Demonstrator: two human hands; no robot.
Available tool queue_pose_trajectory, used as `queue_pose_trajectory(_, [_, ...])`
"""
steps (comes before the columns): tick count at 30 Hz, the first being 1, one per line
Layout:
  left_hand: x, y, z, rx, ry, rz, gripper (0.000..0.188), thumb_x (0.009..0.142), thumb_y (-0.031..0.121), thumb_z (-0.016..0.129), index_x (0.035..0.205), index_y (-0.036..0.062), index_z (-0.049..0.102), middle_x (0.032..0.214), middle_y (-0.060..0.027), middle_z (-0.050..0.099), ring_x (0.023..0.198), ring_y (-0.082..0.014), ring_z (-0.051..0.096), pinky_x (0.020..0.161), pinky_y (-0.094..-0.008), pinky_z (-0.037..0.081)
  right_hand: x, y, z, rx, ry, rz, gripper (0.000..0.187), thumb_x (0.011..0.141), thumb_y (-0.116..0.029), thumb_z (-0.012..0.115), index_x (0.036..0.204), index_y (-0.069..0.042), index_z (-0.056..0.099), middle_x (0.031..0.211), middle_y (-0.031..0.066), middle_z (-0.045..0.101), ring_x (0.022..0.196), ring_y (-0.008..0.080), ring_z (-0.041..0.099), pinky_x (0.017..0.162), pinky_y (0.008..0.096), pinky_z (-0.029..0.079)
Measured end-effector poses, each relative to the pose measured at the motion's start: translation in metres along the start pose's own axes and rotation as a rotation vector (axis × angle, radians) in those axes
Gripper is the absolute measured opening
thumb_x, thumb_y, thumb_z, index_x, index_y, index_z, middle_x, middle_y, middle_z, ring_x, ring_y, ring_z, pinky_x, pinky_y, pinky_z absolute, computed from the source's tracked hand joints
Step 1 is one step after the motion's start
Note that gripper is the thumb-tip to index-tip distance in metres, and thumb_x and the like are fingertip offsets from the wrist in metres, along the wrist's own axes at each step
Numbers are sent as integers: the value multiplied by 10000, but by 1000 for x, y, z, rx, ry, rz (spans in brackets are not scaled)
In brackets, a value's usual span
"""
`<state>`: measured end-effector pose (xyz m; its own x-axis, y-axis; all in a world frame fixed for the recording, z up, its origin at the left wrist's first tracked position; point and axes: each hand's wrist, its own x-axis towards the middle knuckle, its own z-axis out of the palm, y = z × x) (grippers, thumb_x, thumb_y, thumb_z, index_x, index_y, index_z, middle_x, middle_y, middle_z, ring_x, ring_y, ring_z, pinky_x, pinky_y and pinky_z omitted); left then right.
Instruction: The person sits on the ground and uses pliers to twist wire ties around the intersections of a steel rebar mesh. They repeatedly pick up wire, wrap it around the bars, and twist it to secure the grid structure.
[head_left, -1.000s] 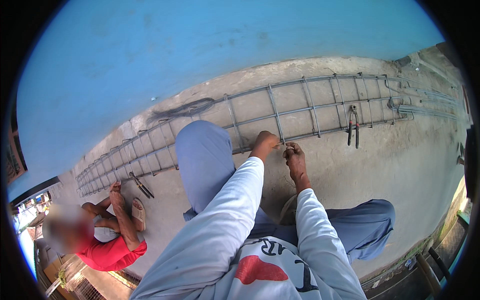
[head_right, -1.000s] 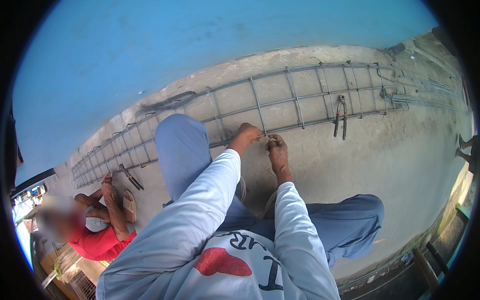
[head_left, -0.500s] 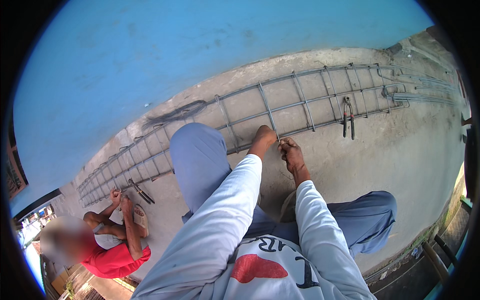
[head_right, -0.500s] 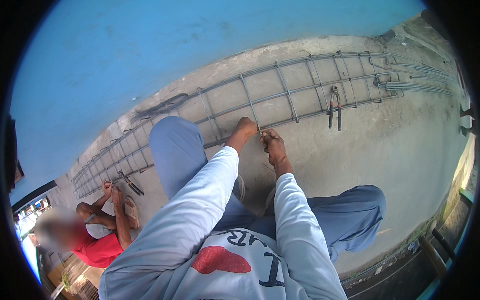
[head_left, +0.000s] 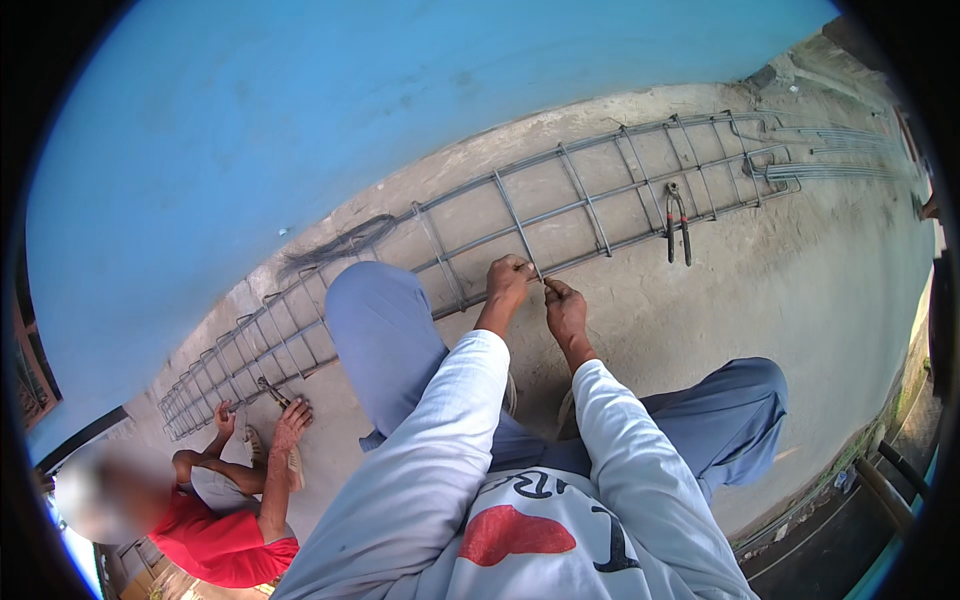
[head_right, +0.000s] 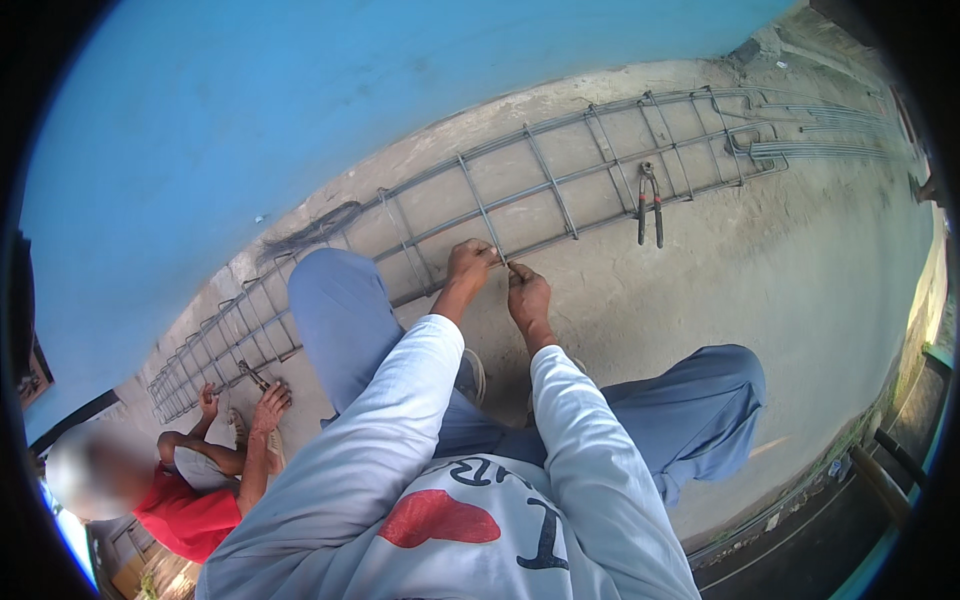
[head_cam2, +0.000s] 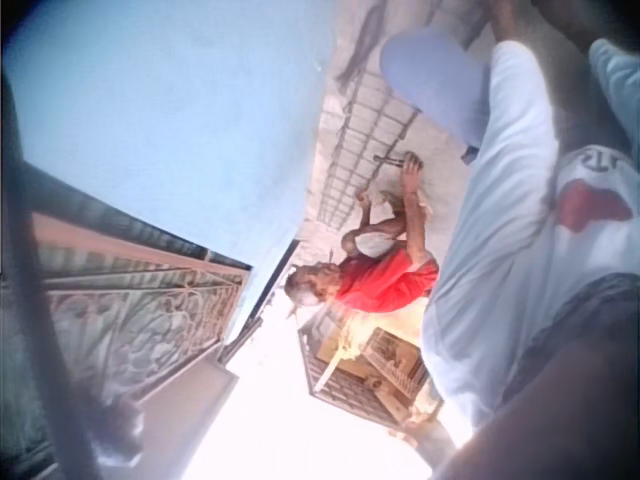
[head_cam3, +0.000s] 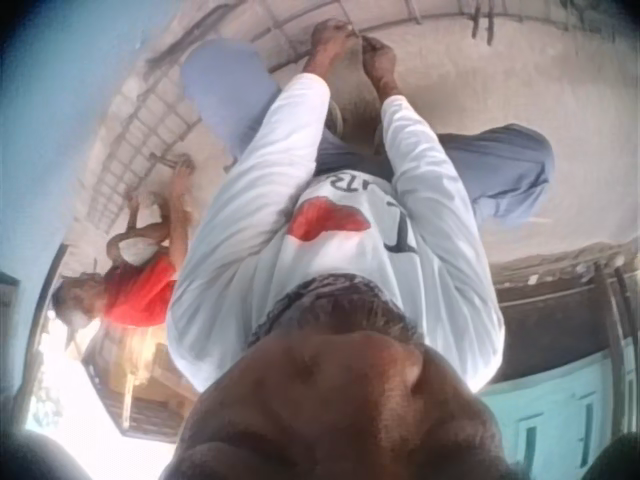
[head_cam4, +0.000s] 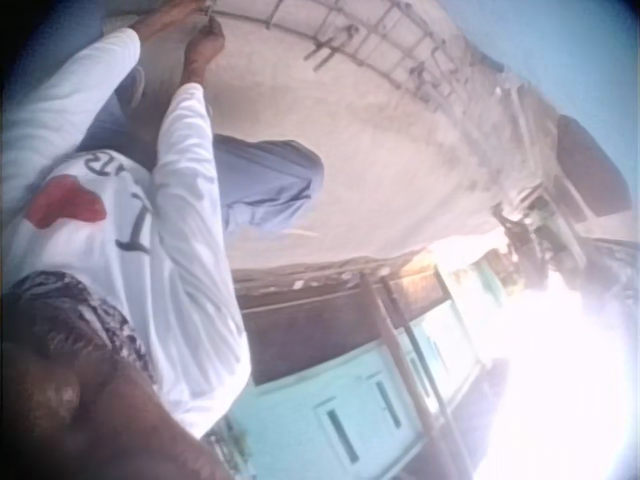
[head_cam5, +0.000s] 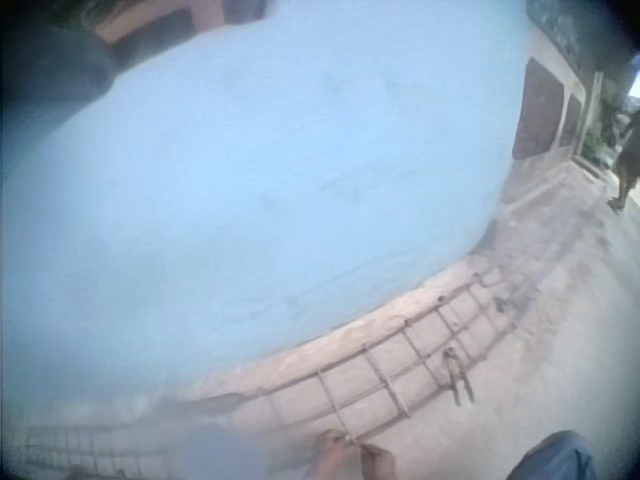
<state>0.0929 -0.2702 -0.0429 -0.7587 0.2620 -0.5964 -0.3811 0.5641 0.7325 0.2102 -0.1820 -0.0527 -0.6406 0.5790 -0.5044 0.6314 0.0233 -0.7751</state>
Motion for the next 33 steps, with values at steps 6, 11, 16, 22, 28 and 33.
queue_pose_trajectory(6, [-43,15,1,166,47,145,123,893,118,713,976,29,726,961,-132,746,906,-269,702,842,-386,535,1,-2,-5,-2,-6,51,290,964,-169,625,1191,-18,725,1016,225,746,921,279,732,844,360,541])
queue_pose_trajectory(11, [-71,1,9,414,167,700,202,813,37,677,1008,55,725,1113,-88,691,1081,-323,589,976,-439,459,6,9,-4,234,-25,9,327,990,-131,591,1257,37,677,926,107,722,733,159,632,678,307,522])
queue_pose_trajectory(16, [-64,-14,2,341,191,661,250,839,7,625,1036,93,753,1116,-94,713,1071,-313,618,971,-442,471,-11,-11,-7,301,-148,277,334,984,-154,588,1260,10,681,893,121,734,748,196,677,702,326,541])
queue_pose_trajectory(22, [-53,-2,3,108,142,460,287,816,-68,592,1051,83,657,1015,-103,747,1001,-339,682,919,-445,511,-31,-10,-3,-438,-124,26,256,947,-146,562,1117,-52,729,985,198,742,951,353,721,838,447,562])
queue_pose_trajectory(28, [-36,-15,-11,61,55,618,327,788,-113,616,1054,77,613,938,-109,756,943,-358,719,771,-453,557,-24,-105,-25,-860,-371,-140,245,956,-196,553,1042,-69,745,1064,223,719,1042,409,677,904,469,531])
queue_pose_trajectory(33, [-34,-13,-5,24,37,488,335,767,-34,744,1047,108,625,940,-83,753,923,-328,706,794,-444,524,29,-107,-30,-811,-484,-149,258,947,-185,569,1057,-24,738,1042,217,724,977,381,694,870,438,543])
